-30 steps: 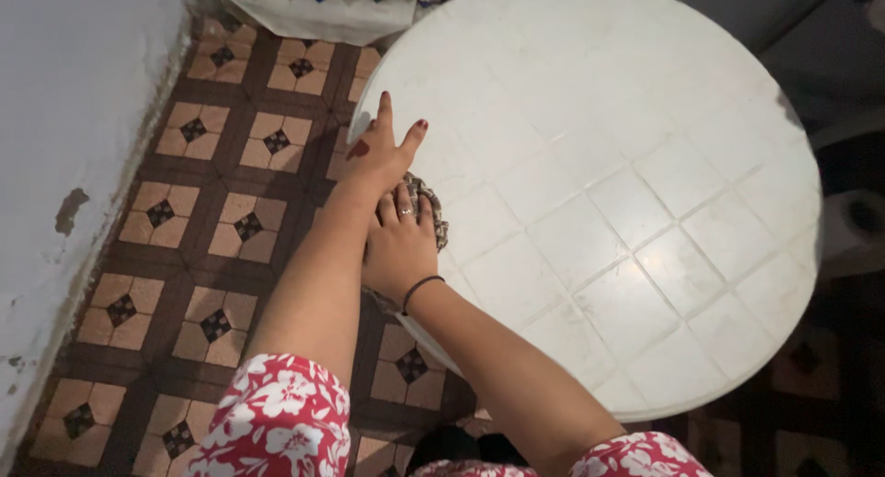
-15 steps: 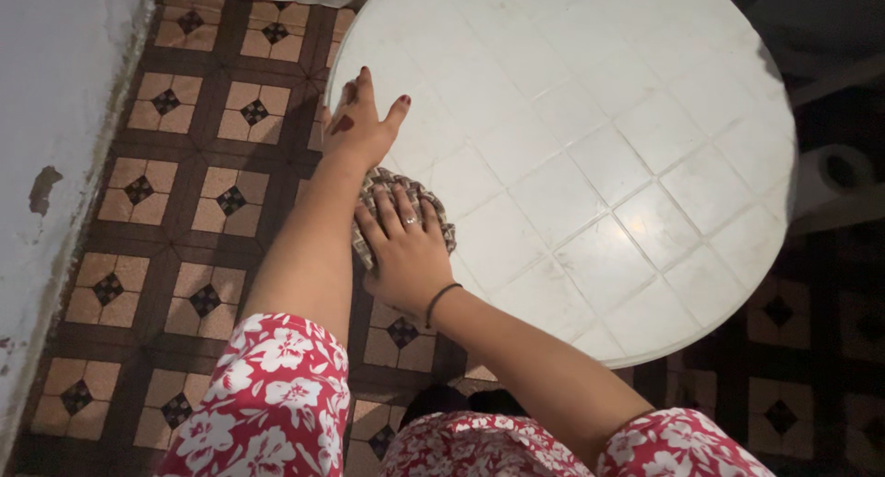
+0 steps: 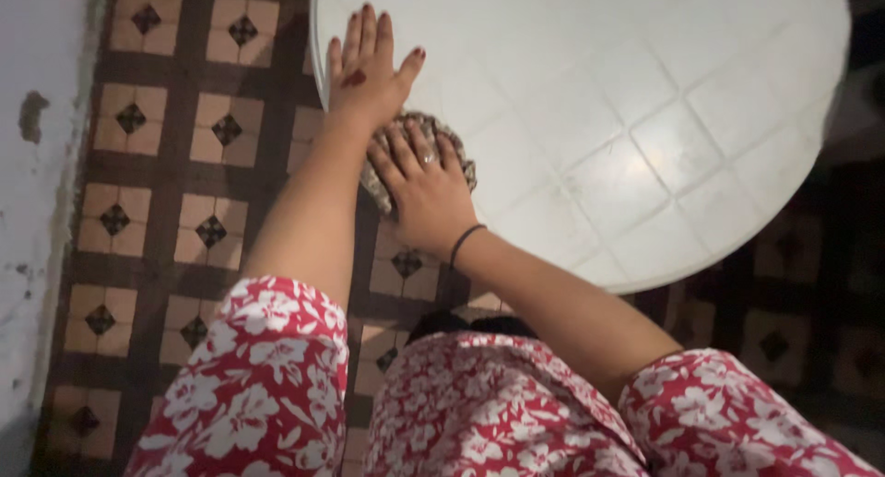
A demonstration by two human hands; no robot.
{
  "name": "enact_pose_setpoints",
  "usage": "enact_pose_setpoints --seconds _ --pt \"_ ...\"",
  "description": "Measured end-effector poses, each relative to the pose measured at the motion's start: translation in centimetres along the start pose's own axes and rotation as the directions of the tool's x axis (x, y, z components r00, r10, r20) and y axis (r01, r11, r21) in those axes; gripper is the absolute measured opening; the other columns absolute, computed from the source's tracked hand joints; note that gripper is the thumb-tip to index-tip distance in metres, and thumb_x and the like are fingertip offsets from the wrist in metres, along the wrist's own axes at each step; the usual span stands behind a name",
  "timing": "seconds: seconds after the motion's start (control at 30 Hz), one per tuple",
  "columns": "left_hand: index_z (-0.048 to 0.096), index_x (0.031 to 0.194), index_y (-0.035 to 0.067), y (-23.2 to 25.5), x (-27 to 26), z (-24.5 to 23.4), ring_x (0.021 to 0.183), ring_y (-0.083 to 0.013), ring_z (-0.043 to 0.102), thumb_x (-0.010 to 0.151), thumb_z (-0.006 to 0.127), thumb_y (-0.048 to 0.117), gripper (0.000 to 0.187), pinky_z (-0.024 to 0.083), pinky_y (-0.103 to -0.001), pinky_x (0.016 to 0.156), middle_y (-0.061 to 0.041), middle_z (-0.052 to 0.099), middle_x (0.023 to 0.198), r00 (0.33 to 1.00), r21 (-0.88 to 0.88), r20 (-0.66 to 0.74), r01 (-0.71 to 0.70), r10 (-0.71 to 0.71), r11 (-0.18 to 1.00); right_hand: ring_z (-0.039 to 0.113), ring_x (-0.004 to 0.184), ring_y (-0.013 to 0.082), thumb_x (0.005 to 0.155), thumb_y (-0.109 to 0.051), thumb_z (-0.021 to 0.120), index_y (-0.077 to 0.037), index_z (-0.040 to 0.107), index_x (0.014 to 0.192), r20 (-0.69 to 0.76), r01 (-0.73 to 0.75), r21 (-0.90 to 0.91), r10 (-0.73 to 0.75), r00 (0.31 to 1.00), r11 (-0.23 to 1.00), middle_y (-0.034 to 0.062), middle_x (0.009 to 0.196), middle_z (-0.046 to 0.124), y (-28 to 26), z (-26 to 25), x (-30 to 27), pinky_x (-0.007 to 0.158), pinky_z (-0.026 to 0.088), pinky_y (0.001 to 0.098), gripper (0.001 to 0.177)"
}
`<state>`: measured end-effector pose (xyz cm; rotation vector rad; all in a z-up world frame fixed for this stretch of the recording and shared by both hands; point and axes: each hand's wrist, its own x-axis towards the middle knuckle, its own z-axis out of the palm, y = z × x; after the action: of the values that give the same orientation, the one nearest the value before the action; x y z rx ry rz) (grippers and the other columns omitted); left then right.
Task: The person wipes the surface of a round white table with a cloth, then unfolds and spreads a patterned tablecloth over the table. The person smooths the tablecloth to cover the surface.
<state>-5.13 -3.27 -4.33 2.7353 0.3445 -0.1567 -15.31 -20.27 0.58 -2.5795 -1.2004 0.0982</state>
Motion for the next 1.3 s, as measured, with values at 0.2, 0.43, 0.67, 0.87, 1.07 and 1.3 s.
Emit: enact_pose_setpoints --seconds 0.2,0.43,0.67,0.87,1.07,1.3 --pt "0.023 0.163 0.005 0.6 -1.1 -0.3 0.160 -0.0267 0.004 0.104 0.039 0.059 0.082 0.001 -0.049 0.129 -0.014 0.011 0.172 0.999 -0.035 0.028 0.022 -0.021 0.999 0.024 0.152 0.0360 0.068 -0.049 0.081 -0.014 0.034 0.156 0.113 -0.027 0.051 0.021 0.993 0.998 0.0172 0.161 0.033 0.2 -1.1 -0.8 0.120 0.019 0.0614 0.106" --pt "0.020 0.164 0.005 1.0 -1.9 -0.5 0.160 -0.0244 0.001 0.104 0.038 0.061 0.084 0.001 -0.048 0.129 -0.013 0.007 0.173 0.999 -0.037 0.033 0.023 -0.022 0.999 0.025 0.152 0.0359 0.069 -0.052 0.081 -0.013 0.035 0.156 0.098 -0.017 0.049 0.012 0.995 0.999 0.0174 0.162 0.032 0.5 -1.6 -1.7 0.120 0.019 0.0621 0.106" --pt "0.018 0.163 0.006 1.3 -2.0 -1.0 0.159 -0.0231 -0.002 0.102 0.039 0.062 0.086 0.000 -0.047 0.128 -0.011 0.004 0.172 0.998 -0.047 0.055 0.038 -0.035 0.998 0.024 0.151 0.0358 0.066 -0.048 0.080 -0.015 0.035 0.155 0.184 -0.028 0.023 0.023 0.983 0.999 0.0170 0.162 0.031 0.8 -2.5 -3.0 0.120 0.019 0.0606 0.106" --pt "0.024 0.162 0.002 0.9 -2.5 -0.4 0.159 -0.0279 0.002 0.106 0.039 0.052 0.076 0.003 -0.047 0.128 -0.015 0.010 0.172 1.000 0.048 -0.008 -0.028 0.029 0.998 0.026 0.151 0.0357 0.069 -0.048 0.079 -0.015 0.037 0.156 0.126 -0.023 0.029 0.020 0.992 0.999 0.0174 0.162 0.032 1.4 -2.9 -4.6 0.118 0.020 0.0608 0.102" --pt "0.029 0.159 -0.001 2.1 -6.1 1.4 0.157 -0.0294 0.013 0.109 0.036 0.040 0.066 0.011 -0.045 0.126 -0.018 0.017 0.169 0.992 0.082 -0.050 -0.114 0.118 0.990 0.028 0.150 0.0345 0.074 -0.051 0.075 -0.013 0.040 0.153 0.127 -0.011 -0.007 0.012 0.992 1.000 0.0174 0.159 0.037 1.9 -2.6 -5.7 0.119 0.021 0.0602 0.094" --pt "0.040 0.155 0.000 3.8 -9.9 1.7 0.157 -0.0279 0.020 0.106 0.041 0.038 0.063 0.014 -0.044 0.127 -0.016 0.028 0.168 0.984 0.083 -0.145 -0.090 0.101 0.993 0.032 0.149 0.0355 0.080 -0.054 0.070 -0.013 0.044 0.152 0.051 0.024 -0.006 -0.024 0.998 1.000 0.0184 0.158 0.040 3.1 -2.6 -8.1 0.119 0.023 0.0601 0.087"
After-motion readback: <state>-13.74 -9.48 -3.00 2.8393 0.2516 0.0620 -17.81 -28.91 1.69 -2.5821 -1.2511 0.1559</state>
